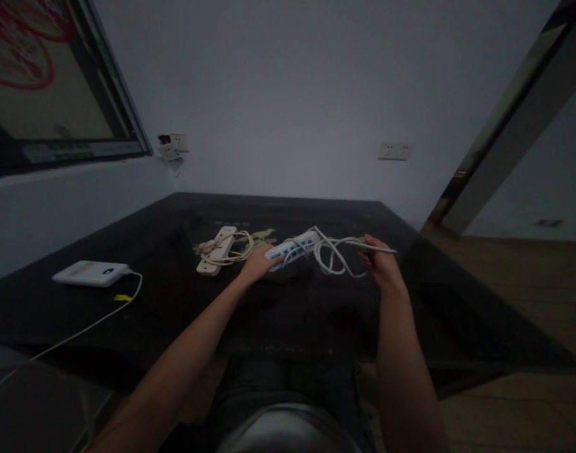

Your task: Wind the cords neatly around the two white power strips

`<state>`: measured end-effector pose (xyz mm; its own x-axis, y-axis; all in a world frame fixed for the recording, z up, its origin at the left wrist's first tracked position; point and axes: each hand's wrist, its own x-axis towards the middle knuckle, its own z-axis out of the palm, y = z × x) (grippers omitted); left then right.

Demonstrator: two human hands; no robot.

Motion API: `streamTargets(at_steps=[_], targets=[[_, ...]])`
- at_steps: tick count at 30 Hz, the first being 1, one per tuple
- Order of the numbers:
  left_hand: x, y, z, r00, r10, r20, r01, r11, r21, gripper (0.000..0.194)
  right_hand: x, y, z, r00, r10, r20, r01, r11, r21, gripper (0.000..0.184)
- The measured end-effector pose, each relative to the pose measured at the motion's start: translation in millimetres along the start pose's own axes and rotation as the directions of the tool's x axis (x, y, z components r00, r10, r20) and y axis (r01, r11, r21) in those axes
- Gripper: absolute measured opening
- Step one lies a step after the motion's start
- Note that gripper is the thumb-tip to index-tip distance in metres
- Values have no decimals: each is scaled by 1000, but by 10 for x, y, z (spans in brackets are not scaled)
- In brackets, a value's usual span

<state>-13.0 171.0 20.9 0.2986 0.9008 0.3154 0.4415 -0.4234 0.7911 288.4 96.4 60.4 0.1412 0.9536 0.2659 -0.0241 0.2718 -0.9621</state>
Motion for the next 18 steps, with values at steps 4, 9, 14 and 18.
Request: streamTargets(at_steps=[4,9,14,18], targets=[[-3,-9,0,993,65,94,-72,995,65,29,42,29,32,998,-38,-54,41,997,59,35],[-46,54,-3,938,90,335,-65,994,-87,28,115,122,144,982,-84,-170,104,988,113,37],[-132,223,-64,858,120,500,-17,978,-206,28,207,326,140,963,-16,-269,40,996,84,43],[-139,239,-117,867,166,469,-11,949,-316,28,195,440,212,980,97,-175,-106,993,-45,42]])
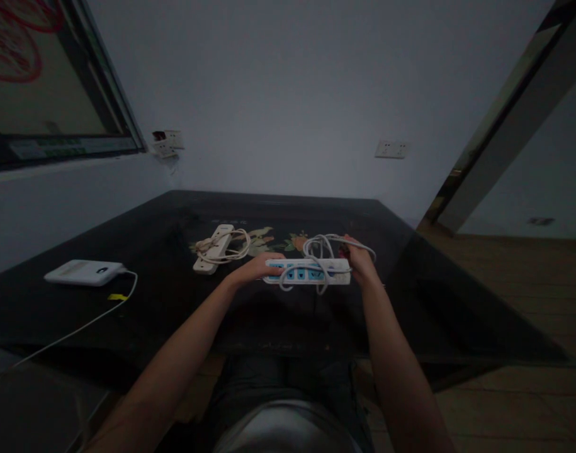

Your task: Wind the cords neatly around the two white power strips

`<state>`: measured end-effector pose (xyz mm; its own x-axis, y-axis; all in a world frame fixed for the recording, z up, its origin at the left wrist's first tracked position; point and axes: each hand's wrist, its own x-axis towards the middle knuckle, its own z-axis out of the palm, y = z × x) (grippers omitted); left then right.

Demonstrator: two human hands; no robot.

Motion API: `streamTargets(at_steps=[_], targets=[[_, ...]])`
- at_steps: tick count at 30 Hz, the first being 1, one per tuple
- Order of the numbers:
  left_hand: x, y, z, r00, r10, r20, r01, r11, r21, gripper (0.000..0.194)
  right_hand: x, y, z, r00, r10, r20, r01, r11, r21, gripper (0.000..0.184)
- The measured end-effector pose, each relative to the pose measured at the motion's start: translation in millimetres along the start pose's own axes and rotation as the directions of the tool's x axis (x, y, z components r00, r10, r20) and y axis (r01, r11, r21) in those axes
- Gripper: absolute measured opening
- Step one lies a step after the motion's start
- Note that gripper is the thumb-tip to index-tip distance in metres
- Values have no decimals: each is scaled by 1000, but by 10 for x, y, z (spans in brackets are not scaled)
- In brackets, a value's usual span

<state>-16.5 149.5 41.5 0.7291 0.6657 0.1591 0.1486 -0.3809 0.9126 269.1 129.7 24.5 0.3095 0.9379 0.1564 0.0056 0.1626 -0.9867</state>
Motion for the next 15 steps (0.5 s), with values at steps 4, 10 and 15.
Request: streamTargets(at_steps=[4,10,15], targets=[[17,-78,-55,990,-14,-143,-3,993,-114,30,-136,15,164,976,98,196,-82,993,-88,36],[105,-156,-111,917,-31,-398,16,999,-43,33,-340,-104,209,860,278,427,-192,953,-232,25],[149,-265,-175,813,-41,-580,170,971,169,31,-420,-291,49,708,379,596,-133,900,-414,18]])
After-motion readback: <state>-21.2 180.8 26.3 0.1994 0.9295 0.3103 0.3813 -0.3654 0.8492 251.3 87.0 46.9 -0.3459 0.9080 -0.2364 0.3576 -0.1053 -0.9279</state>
